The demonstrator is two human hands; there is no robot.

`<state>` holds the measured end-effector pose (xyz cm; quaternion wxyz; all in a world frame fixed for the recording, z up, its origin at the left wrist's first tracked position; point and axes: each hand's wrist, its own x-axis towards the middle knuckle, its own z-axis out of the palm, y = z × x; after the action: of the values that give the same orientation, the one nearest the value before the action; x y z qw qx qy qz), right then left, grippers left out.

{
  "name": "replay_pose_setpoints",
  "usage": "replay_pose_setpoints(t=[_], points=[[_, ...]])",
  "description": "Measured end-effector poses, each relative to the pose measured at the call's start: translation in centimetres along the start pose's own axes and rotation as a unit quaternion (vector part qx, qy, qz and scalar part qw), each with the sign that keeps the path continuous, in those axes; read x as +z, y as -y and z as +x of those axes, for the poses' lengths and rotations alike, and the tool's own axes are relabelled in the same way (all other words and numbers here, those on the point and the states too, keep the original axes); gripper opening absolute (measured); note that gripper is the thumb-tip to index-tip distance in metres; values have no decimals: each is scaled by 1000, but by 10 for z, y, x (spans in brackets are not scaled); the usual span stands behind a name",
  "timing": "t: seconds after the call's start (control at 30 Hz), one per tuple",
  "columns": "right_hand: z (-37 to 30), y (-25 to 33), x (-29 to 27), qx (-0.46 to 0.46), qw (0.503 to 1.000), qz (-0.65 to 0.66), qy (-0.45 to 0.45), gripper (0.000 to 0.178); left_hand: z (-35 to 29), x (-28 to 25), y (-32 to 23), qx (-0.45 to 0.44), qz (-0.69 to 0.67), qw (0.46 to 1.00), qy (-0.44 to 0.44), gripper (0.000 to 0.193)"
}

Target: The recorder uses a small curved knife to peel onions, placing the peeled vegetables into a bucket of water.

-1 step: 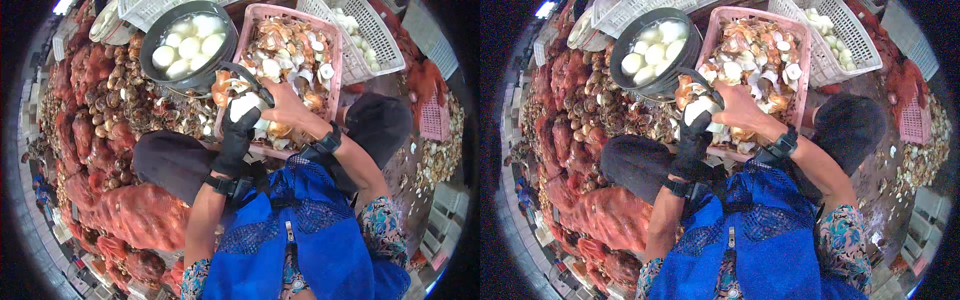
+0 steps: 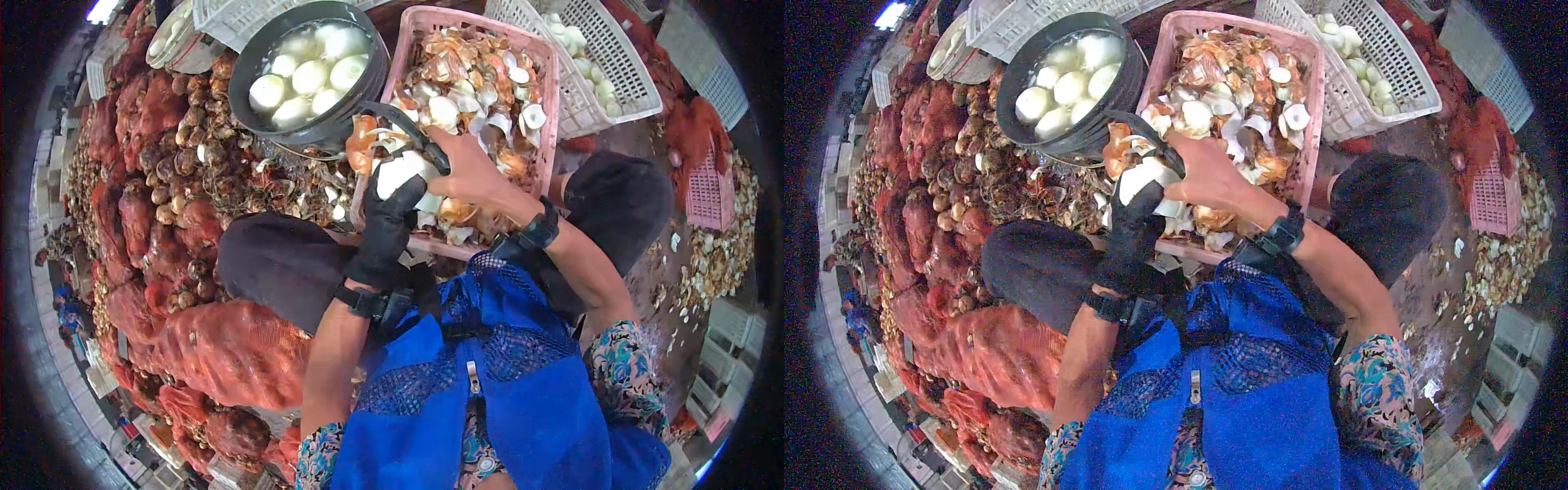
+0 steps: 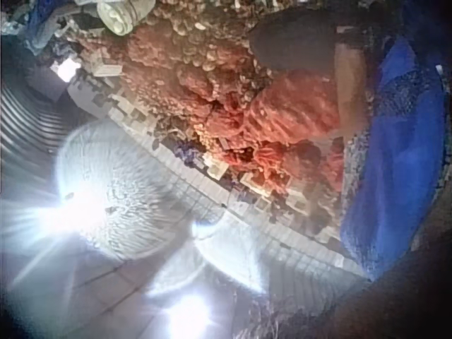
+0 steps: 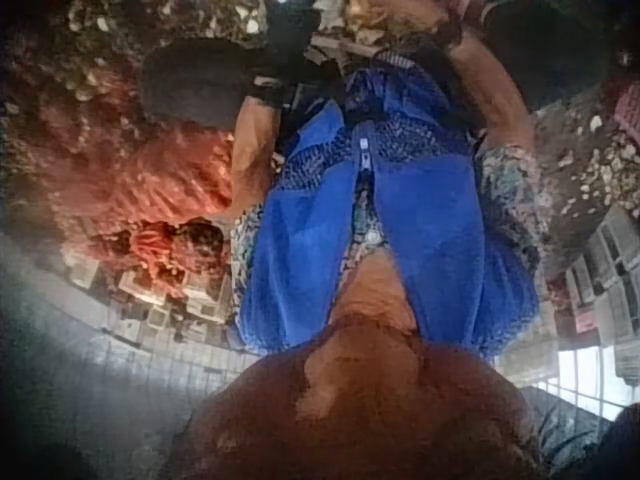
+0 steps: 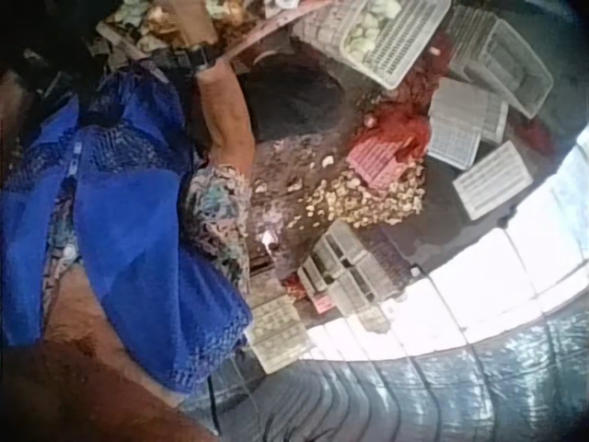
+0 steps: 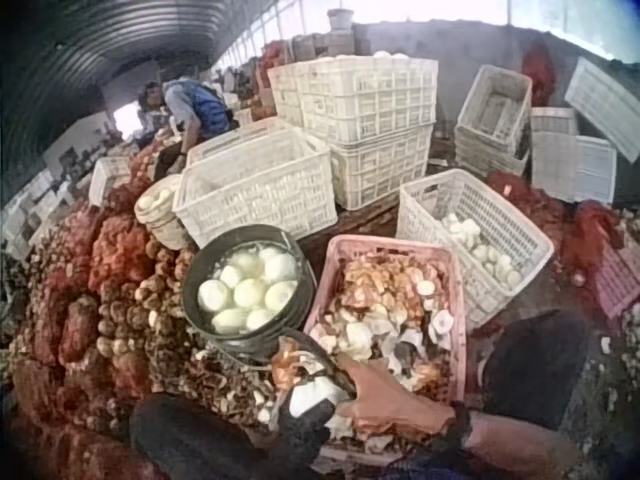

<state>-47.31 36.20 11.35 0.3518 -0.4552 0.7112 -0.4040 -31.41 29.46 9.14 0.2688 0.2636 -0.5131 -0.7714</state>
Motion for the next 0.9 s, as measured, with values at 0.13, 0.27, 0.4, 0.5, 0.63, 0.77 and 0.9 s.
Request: replay_pose_setpoints(t=[0.13, 0.27, 0.4, 0.5, 0.63, 0.77, 0.9], points=[[2, -15, -12, 90, 989, 114, 36, 44, 8, -9, 5, -81, -174, 981, 25, 40], [2, -33, -24, 117, 971, 203, 48, 45, 11, -10, 8, -146, -296, 943, 38, 46], [-11, -32, -38, 172, 887, 429, -8, 53, 12, -17, 3, -141, -425, 893, 39, 55], [-10, -54, -45, 192, 856, 481, -3, 39, 11, -16, -2, -136, -463, 875, 48, 57], [-10, -62, -51, 167, 837, 521, -14, 41, 10, -14, -2, -85, -415, 902, 83, 60], [-4, -33, -55, 143, 925, 344, -74, 50, 8, -11, -6, 40, -119, 991, 50, 61], [-4, -10, -45, -4, 959, -15, -282, 52, 18, -10, -18, -106, -301, 944, 82, 66]])
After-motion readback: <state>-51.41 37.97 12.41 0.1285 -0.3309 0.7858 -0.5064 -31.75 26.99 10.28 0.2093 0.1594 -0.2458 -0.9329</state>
